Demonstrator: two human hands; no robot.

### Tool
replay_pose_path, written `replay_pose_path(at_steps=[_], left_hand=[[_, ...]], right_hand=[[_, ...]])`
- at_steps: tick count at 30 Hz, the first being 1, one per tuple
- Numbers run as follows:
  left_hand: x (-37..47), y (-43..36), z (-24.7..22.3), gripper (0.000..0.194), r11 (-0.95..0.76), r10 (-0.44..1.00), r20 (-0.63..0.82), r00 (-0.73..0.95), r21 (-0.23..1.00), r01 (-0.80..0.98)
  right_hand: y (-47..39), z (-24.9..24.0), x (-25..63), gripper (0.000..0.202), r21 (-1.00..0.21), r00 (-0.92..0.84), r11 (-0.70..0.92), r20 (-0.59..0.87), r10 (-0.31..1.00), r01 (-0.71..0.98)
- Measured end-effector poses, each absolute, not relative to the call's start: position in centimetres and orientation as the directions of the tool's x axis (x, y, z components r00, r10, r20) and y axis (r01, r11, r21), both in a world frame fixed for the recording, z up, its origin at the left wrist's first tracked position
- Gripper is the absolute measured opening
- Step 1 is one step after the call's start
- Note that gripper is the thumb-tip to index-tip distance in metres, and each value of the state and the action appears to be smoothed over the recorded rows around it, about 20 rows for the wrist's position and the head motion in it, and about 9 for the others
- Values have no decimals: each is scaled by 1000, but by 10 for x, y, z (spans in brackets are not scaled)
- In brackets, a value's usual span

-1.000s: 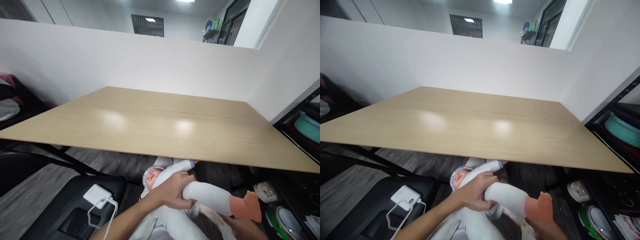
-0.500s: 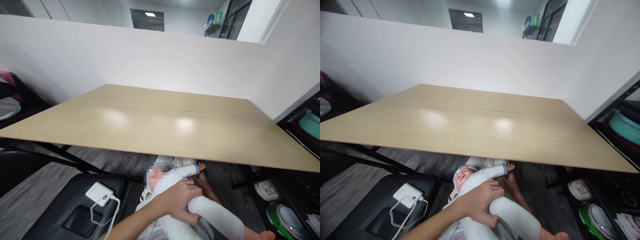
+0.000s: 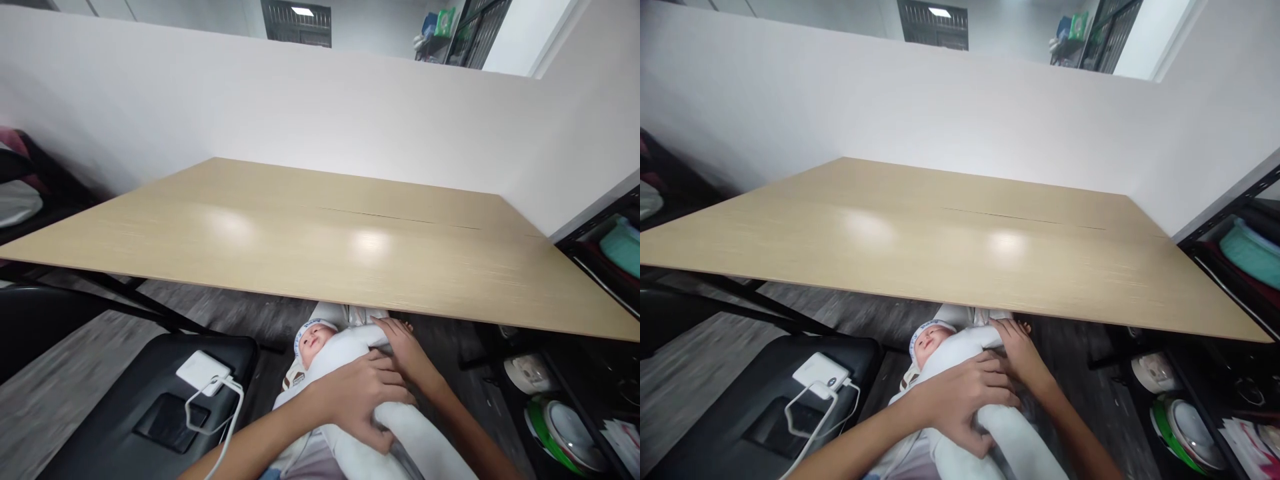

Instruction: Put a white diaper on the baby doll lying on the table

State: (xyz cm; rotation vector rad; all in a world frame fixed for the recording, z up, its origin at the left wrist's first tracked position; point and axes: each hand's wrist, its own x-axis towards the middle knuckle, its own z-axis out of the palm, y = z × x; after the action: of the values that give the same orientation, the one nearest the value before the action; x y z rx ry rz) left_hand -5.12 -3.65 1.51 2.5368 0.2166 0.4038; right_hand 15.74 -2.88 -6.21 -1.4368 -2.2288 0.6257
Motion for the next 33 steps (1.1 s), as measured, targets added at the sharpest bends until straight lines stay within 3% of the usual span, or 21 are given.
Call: replay_pose_path(at_steps=[3,6,7,10,13,15,17,20,24,28,33], left_hand=[[-70,-49,26,61,-795,297,274,915,602,77],[-108,-79,19,53,-777,482,326,813,588,225],[-123,-92,10,53,-756,573,371,731,583,297],[-166,-128,-22,54,-541,836,479,269,632,555],[-187,-138,-38,60,-240,962,270,35,781,577],[-188,-123,-29,66,-105,994,81,68,863,494],[-182,-95,-7,68,-88,988,21,154,893,441],[-168,-38,36,65,-207,960,81,267,849,487],[-150,41,74,63,-306,934,138,329,782,542],[-133,120,76,70,-347,910,100,402,714,608],[-124,213,54,68,-340,898,44,439,703,625]], right_hand=[[1,-49,132,40,-604,-522,398,-36,852,691],[8,-24,118,31,-599,-618,505,22,786,622],[6,-14,116,31,-607,-621,526,68,781,595],[-11,17,114,35,-702,-540,502,197,818,504],[-31,39,116,35,-789,-355,447,311,882,421],[-39,47,121,34,-798,-224,439,378,898,414],[-39,54,130,35,-787,-107,420,419,901,453],[-22,63,153,33,-728,-16,368,441,897,578],[21,67,196,30,-543,-7,271,439,899,795],[70,48,232,34,-377,-26,202,423,906,904],[137,7,258,45,-356,-69,238,426,902,904]])
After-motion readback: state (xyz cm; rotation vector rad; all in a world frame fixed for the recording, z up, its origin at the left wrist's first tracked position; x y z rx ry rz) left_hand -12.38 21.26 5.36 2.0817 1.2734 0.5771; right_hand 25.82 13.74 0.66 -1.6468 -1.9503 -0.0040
